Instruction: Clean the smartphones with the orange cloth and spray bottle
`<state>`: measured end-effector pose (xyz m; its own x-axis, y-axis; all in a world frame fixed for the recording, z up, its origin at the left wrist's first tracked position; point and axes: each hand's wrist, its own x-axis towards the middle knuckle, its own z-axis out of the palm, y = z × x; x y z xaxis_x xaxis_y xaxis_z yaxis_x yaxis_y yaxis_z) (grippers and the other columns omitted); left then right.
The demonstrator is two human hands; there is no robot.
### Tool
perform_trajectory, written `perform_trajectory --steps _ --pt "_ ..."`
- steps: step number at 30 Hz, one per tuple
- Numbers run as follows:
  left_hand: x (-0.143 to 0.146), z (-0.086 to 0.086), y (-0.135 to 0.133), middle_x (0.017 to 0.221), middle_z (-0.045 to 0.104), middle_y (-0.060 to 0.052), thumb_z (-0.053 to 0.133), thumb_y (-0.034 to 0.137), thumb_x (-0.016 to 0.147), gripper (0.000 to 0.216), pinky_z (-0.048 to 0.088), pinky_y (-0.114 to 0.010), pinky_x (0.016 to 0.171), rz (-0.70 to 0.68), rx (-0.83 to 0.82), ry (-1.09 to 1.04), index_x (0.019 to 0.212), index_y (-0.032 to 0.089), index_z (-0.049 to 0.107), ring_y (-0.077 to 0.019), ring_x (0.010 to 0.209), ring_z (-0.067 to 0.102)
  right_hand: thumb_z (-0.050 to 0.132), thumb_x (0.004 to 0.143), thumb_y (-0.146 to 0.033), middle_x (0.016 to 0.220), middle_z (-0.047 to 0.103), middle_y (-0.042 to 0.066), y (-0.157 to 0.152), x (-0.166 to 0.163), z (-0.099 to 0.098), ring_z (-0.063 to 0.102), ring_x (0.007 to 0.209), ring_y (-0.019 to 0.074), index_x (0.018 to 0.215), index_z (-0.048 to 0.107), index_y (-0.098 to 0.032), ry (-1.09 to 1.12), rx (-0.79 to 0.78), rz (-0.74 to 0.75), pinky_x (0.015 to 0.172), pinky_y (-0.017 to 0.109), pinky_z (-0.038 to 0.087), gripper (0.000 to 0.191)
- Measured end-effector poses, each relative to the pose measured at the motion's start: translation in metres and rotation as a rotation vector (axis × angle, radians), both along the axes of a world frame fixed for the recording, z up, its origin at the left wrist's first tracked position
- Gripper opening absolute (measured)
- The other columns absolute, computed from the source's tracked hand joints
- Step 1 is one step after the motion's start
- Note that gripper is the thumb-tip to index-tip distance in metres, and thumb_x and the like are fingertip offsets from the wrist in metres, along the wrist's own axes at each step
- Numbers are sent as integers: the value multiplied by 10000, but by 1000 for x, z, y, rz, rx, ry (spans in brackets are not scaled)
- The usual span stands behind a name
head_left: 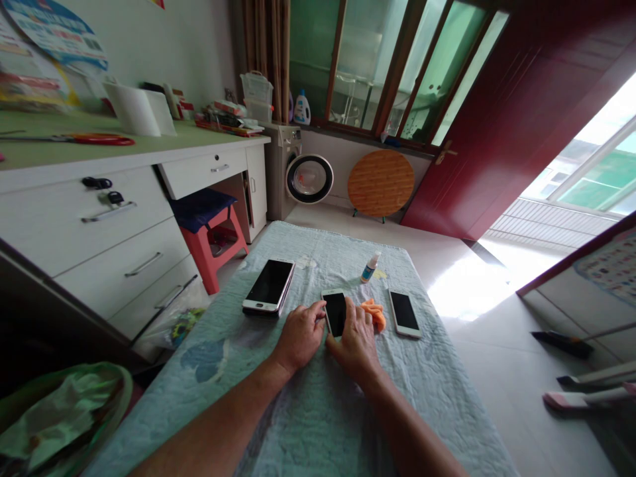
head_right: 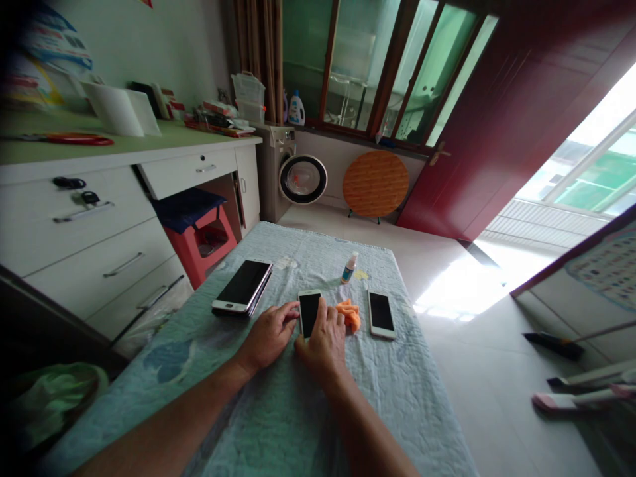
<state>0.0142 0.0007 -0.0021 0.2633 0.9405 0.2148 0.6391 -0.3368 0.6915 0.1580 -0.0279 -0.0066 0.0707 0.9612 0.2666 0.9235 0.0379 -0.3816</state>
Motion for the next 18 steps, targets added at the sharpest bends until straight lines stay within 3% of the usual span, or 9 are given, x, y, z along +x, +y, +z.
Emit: perform_trajectory --steps 5,18 --pt "0 0 0 971 723 -44 599 122 829 383 492 -366 895 -3 26 -2 1206 189 591 -216 952 644 602 614 -236 1140 535 145 -1 3 1 461 1079 338 1374 403 -163 26 -22 -3 908 452 389 789" --pt "-1 0 -1 1039 701 -60 581 133 835 396 487 -376 933 -37 67 -117 1228 184 570 -214 1006 633 595 613 -261 1161 552 117 -1 17 13 486 1147 320 1403 372 -180 256 -65 -31 992 477 373 824"
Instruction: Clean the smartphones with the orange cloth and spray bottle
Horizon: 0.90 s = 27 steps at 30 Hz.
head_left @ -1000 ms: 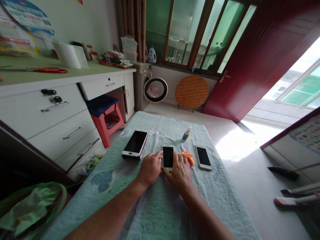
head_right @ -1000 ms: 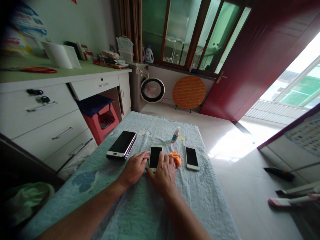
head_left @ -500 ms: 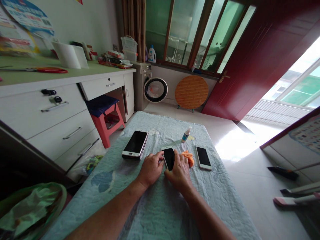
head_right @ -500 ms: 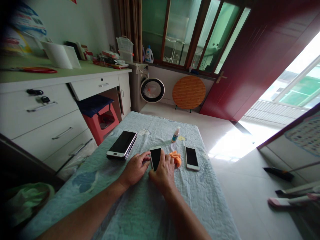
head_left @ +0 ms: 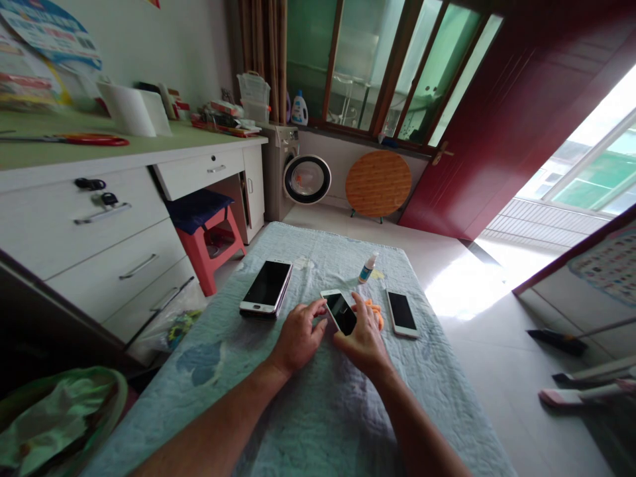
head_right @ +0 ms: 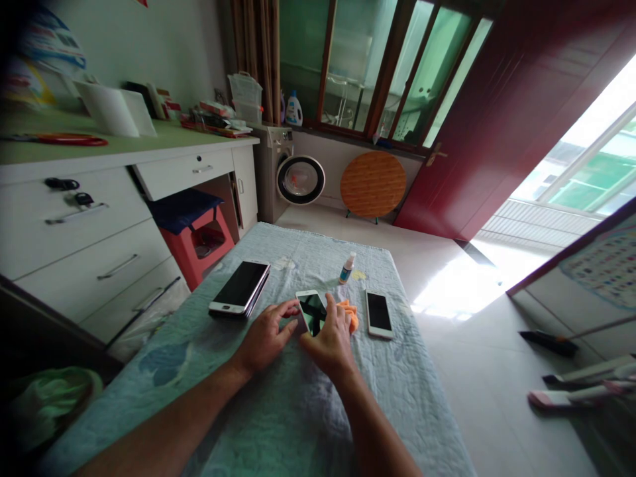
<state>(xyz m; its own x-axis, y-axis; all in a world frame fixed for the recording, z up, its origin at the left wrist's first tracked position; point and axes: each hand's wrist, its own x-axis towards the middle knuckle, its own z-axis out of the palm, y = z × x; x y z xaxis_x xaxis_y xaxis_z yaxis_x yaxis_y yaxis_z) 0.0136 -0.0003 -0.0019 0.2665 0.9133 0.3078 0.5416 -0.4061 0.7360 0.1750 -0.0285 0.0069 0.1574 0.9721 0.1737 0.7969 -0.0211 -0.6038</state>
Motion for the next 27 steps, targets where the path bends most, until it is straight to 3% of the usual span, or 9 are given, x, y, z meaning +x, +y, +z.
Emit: perform_trajectory --steps 8,14,20,27 --pt "0 3 -4 1101 680 -61 530 134 831 541 478 -394 954 -11 51 -106 1359 211 436 -199 1019 625 587 613 -230 1198 548 85 -1 19 19 536 1075 262 1379 386 -245 128 148 52 952 451 425 792" --pt "-1 -2 -1 1055 701 -48 544 147 829 459 483 -376 936 -16 48 -68 1282 211 510 -193 991 634 609 645 -330 1191 541 107 12 64 26 511 1105 293 1344 454 -216 21 234 -149 938 455 425 726" --pt "0 -3 -1 1018 706 -44 549 131 831 401 492 -352 916 -26 39 -41 1225 202 554 -184 966 643 610 623 -350 1188 538 134 24 110 13 505 1132 309 1341 484 -175 -105 66 -381 978 419 386 750" --pt "-1 -1 -1 1011 711 -37 567 122 818 388 499 -349 915 -21 13 -31 1194 218 582 -182 957 652 615 637 -382 1173 546 156 28 125 -1 504 1122 334 1345 491 -176 -212 -40 -463 967 432 363 748"
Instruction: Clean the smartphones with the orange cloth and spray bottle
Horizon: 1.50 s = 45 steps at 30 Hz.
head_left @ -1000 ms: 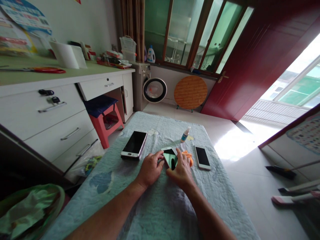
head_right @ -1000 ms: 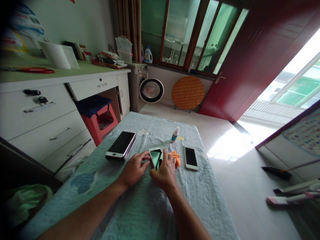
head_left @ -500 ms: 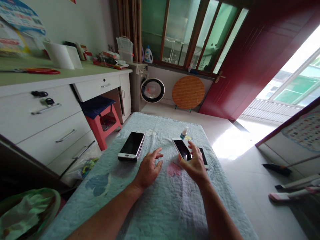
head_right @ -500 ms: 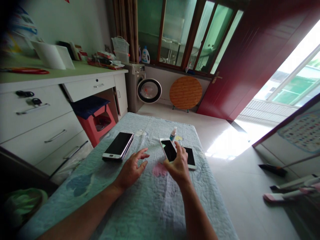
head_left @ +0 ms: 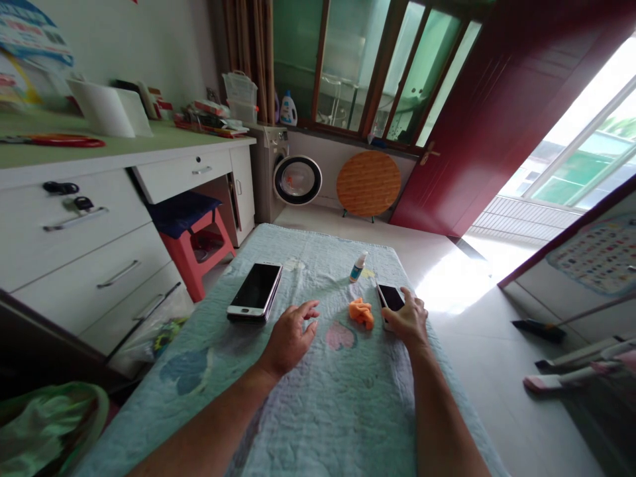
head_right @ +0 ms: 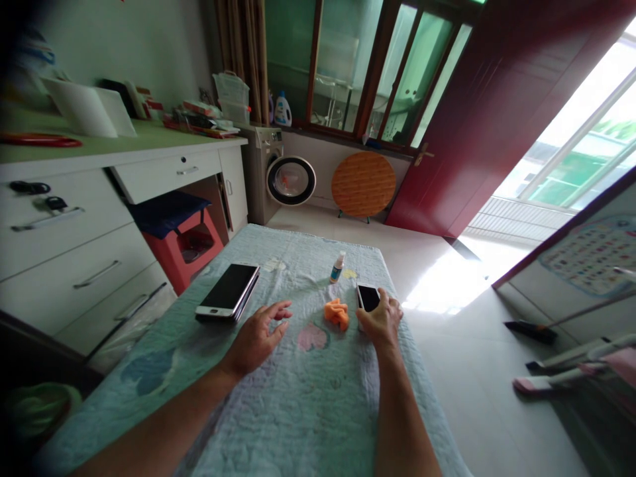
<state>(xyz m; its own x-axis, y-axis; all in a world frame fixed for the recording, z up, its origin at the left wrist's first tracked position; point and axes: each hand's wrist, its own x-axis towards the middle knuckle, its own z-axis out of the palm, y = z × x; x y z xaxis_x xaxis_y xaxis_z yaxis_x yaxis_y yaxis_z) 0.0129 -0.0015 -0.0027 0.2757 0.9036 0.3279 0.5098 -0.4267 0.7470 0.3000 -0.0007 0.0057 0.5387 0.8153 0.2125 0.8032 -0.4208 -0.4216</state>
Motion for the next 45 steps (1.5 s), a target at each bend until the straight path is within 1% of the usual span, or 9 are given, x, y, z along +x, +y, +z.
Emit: perform_trajectory --steps 8,14,29,32,34,36,38,42,45 --pt "0 -2 1 1000 711 -31 562 131 818 373 504 -345 906 -9 6 5 1180 217 584 -185 950 654 588 653 -402 1137 547 173 -1 -2 -2 488 1117 346 1335 502 -136 -74 -61 8 965 448 358 738" --pt "-1 -3 1 1007 706 -42 558 129 827 375 496 -350 912 -14 -11 14 1196 193 572 -187 964 644 613 628 -417 1228 487 168 -5 -3 -4 486 1108 373 1380 453 -213 -50 -89 -27 866 467 409 796" --pt "0 -1 1 984 717 -26 580 123 807 378 501 -332 895 -10 -7 19 1170 224 597 -182 938 654 568 666 -394 1387 379 171 -7 -9 6 405 1251 399 1478 308 -176 -23 -273 -26 939 481 392 880" --pt "0 -2 1 972 719 -20 590 119 799 381 510 -327 881 -3 5 11 1163 231 604 -182 927 659 595 660 -395 1384 386 182 -7 -9 8 402 1243 411 1452 363 -168 -18 -225 -34 947 508 383 856" --pt "0 -3 1 969 719 -17 604 117 790 388 515 -325 872 3 13 4 1160 233 608 -182 925 661 604 669 -390 1370 404 185 -6 -13 11 425 1213 396 1391 451 -162 -16 -71 -24 951 513 382 773" --pt "1 -3 1 976 715 -21 627 121 781 396 519 -326 870 3 20 -3 1162 228 610 -186 930 660 584 709 -382 1305 466 166 -6 -23 15 503 1112 325 1275 552 -164 51 164 70 924 465 417 608" --pt "1 -3 1 994 709 -31 656 144 780 386 519 -332 872 -8 30 -10 1156 219 614 -194 944 655 540 772 -372 1137 563 114 -7 -40 16 570 888 213 1122 622 -176 248 332 282 812 369 472 409" --pt "1 0 0 1055 688 -55 710 234 787 353 513 -365 885 -46 60 -20 1128 199 625 -214 955 638 544 809 -360 729 555 3 -14 -85 8 473 596 109 978 648 -172 771 156 661 554 239 402 273" --pt "1 3 0 1067 670 -58 725 231 780 331 504 -366 889 -80 81 -40 1097 199 632 -214 953 621 559 794 -321 665 525 -25 -19 -110 0 453 554 93 965 644 -168 950 17 754 515 221 357 244"
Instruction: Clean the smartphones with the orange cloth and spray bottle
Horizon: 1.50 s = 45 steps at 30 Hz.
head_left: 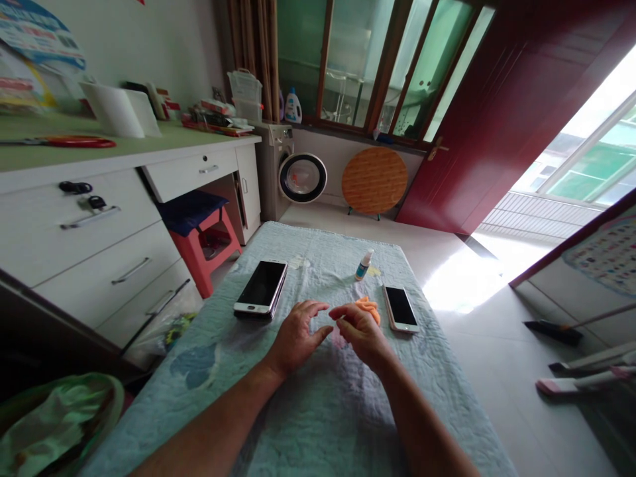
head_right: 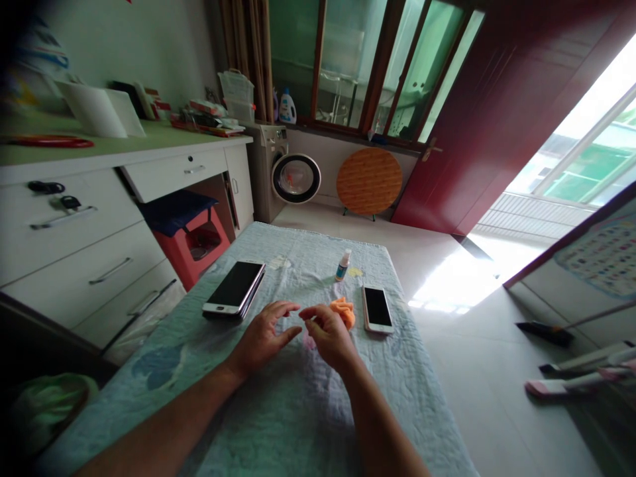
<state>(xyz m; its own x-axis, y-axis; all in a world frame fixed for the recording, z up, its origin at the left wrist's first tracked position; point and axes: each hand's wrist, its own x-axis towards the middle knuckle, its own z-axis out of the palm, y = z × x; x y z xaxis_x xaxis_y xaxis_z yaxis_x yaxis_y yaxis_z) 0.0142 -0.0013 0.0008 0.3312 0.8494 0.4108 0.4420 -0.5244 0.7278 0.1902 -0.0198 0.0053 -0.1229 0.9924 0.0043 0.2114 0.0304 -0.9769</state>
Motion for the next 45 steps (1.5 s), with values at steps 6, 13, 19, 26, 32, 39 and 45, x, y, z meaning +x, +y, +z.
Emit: perform_trajectory --steps 6,13,19,26,32,39,45 --pt "0 3 0 932 661 -33 687 212 815 150 487 -325 822 -22 -5 -10 963 214 663 -196 875 601 553 774 -284 607 527 -44 -2 -10 -8 451 514 84 904 631 -179 105 -77 32 506 217 344 184" --pt "-1 1 0 793 647 -22 589 247 880 109 464 -279 732 24 -60 21 813 199 660 -180 783 612 534 763 -250 540 488 -63 -2 -9 -8 449 494 90 898 643 -189 119 -89 38 502 220 349 184" --pt "0 2 2 800 638 -32 483 270 928 209 445 -291 745 39 -69 46 801 197 633 -192 809 603 533 764 -241 540 522 -54 -1 -7 -12 456 490 90 917 653 -187 138 -118 23 508 225 355 201" --pt "-2 6 1 792 620 -23 435 285 930 230 435 -284 735 64 -87 60 768 206 578 -185 801 592 634 738 -323 536 543 -54 2 -7 -11 450 470 87 870 609 -188 157 -167 17 481 220 329 191" --pt "-7 14 2 717 581 -26 351 337 972 343 433 -307 705 148 55 161 689 214 501 -195 744 575 631 770 -482 510 485 -67 1 -10 -10 394 441 80 717 491 -218 148 -171 -4 447 216 284 303" --pt "-27 27 9 1129 647 -74 483 211 912 162 257 -465 1079 439 366 291 1029 209 594 -249 1083 557 443 868 -628 467 462 -21 2 -6 -11 339 421 78 546 415 -217 -35 -135 63 432 235 235 523" --pt "-52 32 25 1288 565 -158 566 328 859 355 262 -532 1039 758 254 480 1174 164 551 -354 1187 493 610 800 -389 556 516 -50 1 -8 -13 422 471 98 771 498 -221 -46 -121 32 455 223 286 204"
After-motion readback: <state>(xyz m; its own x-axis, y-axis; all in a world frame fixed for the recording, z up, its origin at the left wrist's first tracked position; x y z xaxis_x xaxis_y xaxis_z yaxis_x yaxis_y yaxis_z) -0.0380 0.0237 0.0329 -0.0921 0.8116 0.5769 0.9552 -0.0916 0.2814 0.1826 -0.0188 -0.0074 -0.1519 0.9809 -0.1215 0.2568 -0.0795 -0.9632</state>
